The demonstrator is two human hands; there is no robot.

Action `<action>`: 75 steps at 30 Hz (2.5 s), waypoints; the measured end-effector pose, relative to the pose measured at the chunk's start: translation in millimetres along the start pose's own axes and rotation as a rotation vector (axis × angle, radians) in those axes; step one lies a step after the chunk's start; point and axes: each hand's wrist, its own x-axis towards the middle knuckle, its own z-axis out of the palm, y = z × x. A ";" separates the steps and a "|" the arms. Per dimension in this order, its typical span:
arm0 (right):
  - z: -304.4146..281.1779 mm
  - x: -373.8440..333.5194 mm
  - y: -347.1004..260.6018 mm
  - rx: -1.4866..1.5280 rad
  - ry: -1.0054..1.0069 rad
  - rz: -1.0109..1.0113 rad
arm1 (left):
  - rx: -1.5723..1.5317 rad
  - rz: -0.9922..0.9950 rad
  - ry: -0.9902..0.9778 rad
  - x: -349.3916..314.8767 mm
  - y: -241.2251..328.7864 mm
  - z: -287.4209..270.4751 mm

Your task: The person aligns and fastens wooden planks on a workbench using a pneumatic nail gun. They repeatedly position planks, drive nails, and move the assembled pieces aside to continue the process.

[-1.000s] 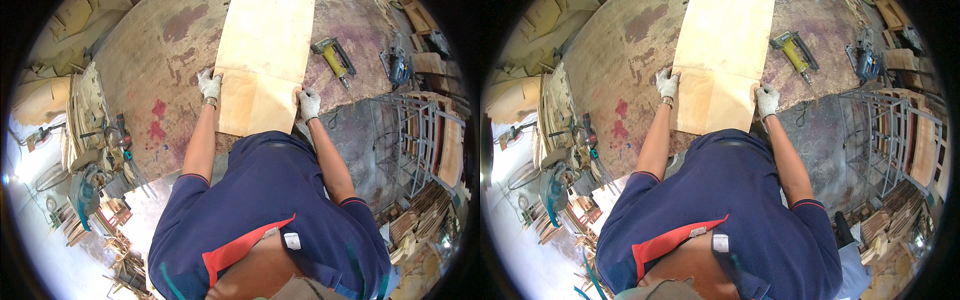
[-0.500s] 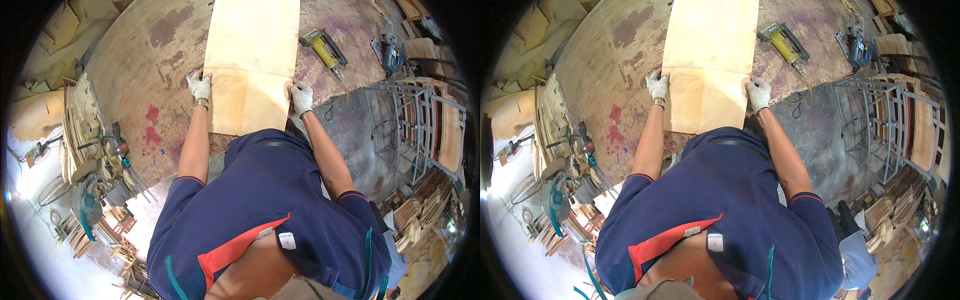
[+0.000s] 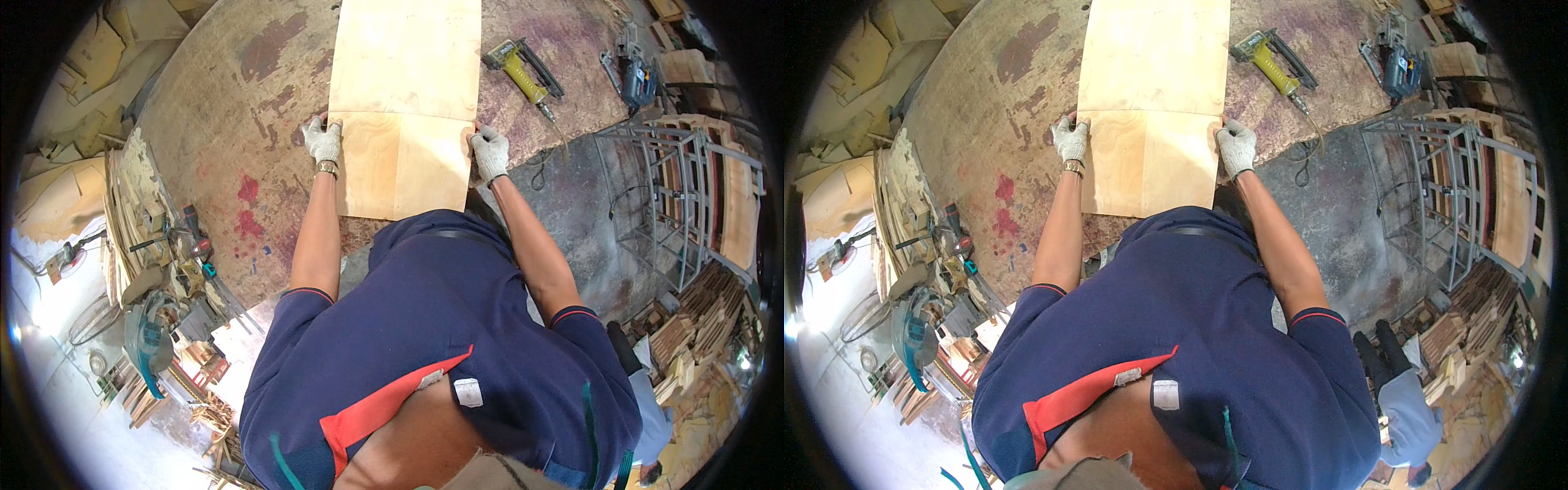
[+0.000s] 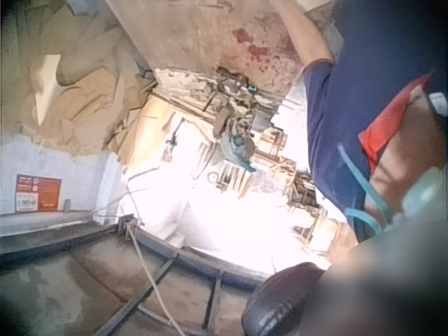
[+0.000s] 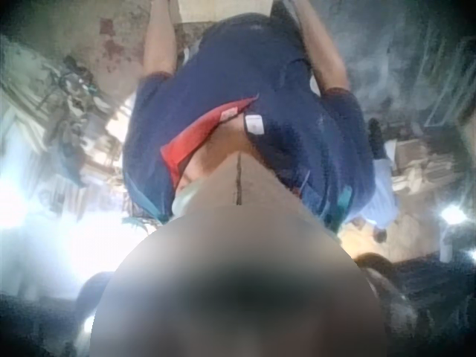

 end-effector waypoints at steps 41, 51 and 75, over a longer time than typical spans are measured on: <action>1.2 2.8 -7.2 -0.151 0.011 -0.036 | 0.403 0.767 -0.344 -90.2 85.0 66.1; -54.7 107.6 -98.3 -1.422 0.103 -0.522 | 0.475 0.771 -0.331 -91.5 77.4 72.0; -79.3 80.7 -132.9 -1.191 -0.880 -0.466 | 0.343 0.688 -0.241 -103.6 81.4 67.4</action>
